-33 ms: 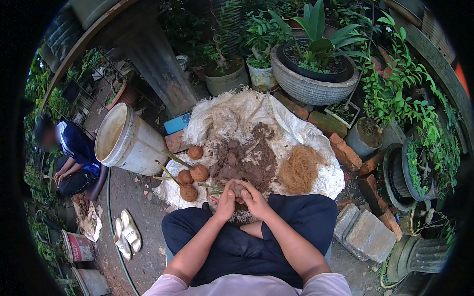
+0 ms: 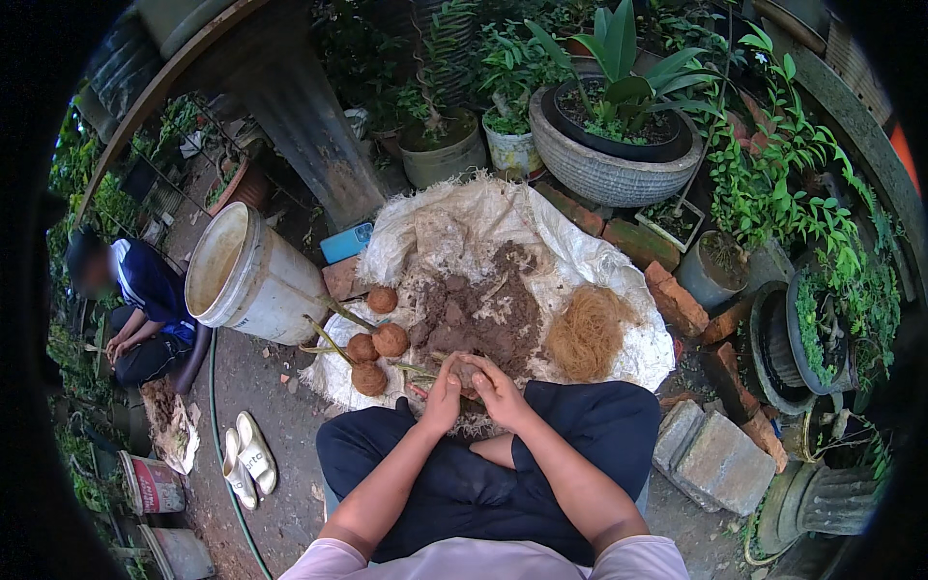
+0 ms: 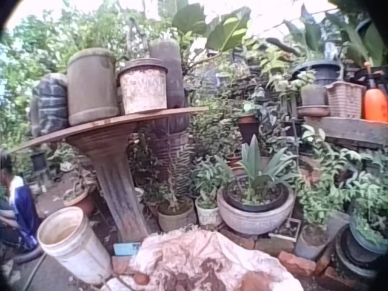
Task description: The person sits cross-legged and repeatedly scoops soil or clay from a pile, then rolls and shapes it into small balls by hand. The formed balls are placed on a nearby sack. The person occasionally adjusts the position of the material and continues the shaping process.
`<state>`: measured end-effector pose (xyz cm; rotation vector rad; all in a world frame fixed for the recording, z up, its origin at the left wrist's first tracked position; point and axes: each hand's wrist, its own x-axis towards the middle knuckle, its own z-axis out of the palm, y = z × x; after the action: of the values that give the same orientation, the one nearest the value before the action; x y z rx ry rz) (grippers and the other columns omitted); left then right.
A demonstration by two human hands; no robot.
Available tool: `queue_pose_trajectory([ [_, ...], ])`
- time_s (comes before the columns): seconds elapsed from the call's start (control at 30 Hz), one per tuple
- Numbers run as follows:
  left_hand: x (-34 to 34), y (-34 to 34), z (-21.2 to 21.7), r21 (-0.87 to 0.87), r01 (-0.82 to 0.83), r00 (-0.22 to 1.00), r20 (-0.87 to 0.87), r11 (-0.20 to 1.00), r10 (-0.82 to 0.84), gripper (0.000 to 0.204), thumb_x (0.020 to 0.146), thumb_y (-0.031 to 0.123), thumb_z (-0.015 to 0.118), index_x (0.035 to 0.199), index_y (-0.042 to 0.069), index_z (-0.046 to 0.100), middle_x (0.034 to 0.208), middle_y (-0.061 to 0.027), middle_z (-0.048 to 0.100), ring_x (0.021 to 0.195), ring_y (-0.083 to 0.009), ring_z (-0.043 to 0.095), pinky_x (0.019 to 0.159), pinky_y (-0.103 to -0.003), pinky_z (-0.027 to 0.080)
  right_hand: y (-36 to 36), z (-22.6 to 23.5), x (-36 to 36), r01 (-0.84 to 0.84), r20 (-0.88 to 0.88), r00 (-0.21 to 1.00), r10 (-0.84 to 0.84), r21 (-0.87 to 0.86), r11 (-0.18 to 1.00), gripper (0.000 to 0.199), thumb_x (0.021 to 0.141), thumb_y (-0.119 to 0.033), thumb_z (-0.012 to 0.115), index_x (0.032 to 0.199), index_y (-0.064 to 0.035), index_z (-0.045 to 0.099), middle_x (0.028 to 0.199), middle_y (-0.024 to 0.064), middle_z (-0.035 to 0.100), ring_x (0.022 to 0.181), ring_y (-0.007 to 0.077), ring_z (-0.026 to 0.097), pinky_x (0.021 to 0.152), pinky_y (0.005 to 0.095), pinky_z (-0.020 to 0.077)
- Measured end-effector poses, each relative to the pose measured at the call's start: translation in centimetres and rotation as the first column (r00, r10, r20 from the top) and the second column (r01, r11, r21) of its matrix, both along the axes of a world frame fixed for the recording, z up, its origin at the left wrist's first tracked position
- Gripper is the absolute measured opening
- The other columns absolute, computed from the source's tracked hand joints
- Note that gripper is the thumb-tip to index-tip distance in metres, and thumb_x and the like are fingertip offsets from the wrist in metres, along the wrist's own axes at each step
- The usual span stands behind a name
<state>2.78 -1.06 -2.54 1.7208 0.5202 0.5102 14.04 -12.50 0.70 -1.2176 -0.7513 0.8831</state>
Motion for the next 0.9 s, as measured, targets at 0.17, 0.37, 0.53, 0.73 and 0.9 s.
queue_pose_trajectory([
  [0.17, 0.1, 0.2, 0.9, 0.097, 0.06, 0.996, -0.078, 0.993, -0.052, 0.054, 0.106, 0.043, 0.04, 0.148, 0.009, 0.041, 0.121, -0.0214, 0.064, 0.113, -0.0329, 0.065, 0.095, -0.039, 0.048, -0.9, -0.4, 0.3, -0.006, -0.142, 0.99, 0.004, -0.014, 1.0, 0.045, 0.106, -0.031, 0.05, 0.144, -0.0079, 0.048, 0.132, 0.0051, 0.056, 0.115, 0.0136, 0.056, 0.089, 0.0304, 0.0513],
  [0.37, 0.4, 0.3, 0.6, -0.235, 0.127, 0.989, 0.105, 0.964, -0.104, 0.055, 0.107, 0.041, 0.041, 0.147, 0.004, 0.041, 0.124, -0.0131, 0.063, 0.108, -0.0219, 0.063, 0.095, -0.034, 0.047, 0.1, -0.2, -0.6, 0.097, -0.142, 0.985, -0.101, -0.037, 0.995, 0.047, 0.106, -0.031, 0.049, 0.148, -0.0101, 0.041, 0.121, 0.0051, 0.06, 0.095, 0.0116, 0.061, 0.08, 0.0275, 0.0515],
  [0.53, 0.6, 0.3, 0.5, -0.401, 0.123, 0.992, 0.06, 0.908, -0.108, 0.057, 0.106, 0.042, 0.044, 0.144, 0.0, 0.043, 0.126, -0.0107, 0.059, 0.112, -0.0194, 0.057, 0.099, -0.032, 0.044, 0.2, -0.1, 0.2, -0.046, -0.073, 0.997, 0.033, -0.191, 0.981, 0.065, 0.104, -0.049, 0.045, 0.153, -0.0102, 0.028, 0.112, 0.0086, 0.061, 0.075, 0.0131, 0.061, 0.069, 0.0267, 0.0497],
  [0.73, 0.4, 0.2, 1.2, -0.331, 0.092, 0.995, -0.008, 0.939, -0.101, 0.057, 0.105, 0.044, 0.044, 0.14, -0.001, 0.047, 0.128, -0.0127, 0.058, 0.119, -0.0212, 0.054, 0.104, -0.035, 0.041, -0.5, -0.4, -0.3, 0.023, 0.287, 0.957, 0.025, -0.161, 0.987, 0.071, 0.102, -0.058, 0.04, 0.151, -0.0076, 0.029, 0.12, 0.019, 0.061, 0.089, 0.0326, 0.067, 0.078, 0.0402, 0.054],
  [0.9, 0.5, 0.2, 1.0, -0.351, 0.063, 0.997, -0.012, 0.934, -0.072, 0.044, 0.107, 0.032, 0.044, 0.137, 0.001, 0.049, 0.128, -0.0114, 0.058, 0.12, -0.0199, 0.054, 0.105, -0.032, 0.039, -0.7, -0.1, -0.3, 0.107, 0.529, 0.848, -0.031, -0.115, 0.988, 0.073, 0.1, -0.057, 0.045, 0.147, -0.0024, 0.032, 0.129, 0.0297, 0.057, 0.112, 0.0505, 0.06, 0.092, 0.0492, 0.0511],
])
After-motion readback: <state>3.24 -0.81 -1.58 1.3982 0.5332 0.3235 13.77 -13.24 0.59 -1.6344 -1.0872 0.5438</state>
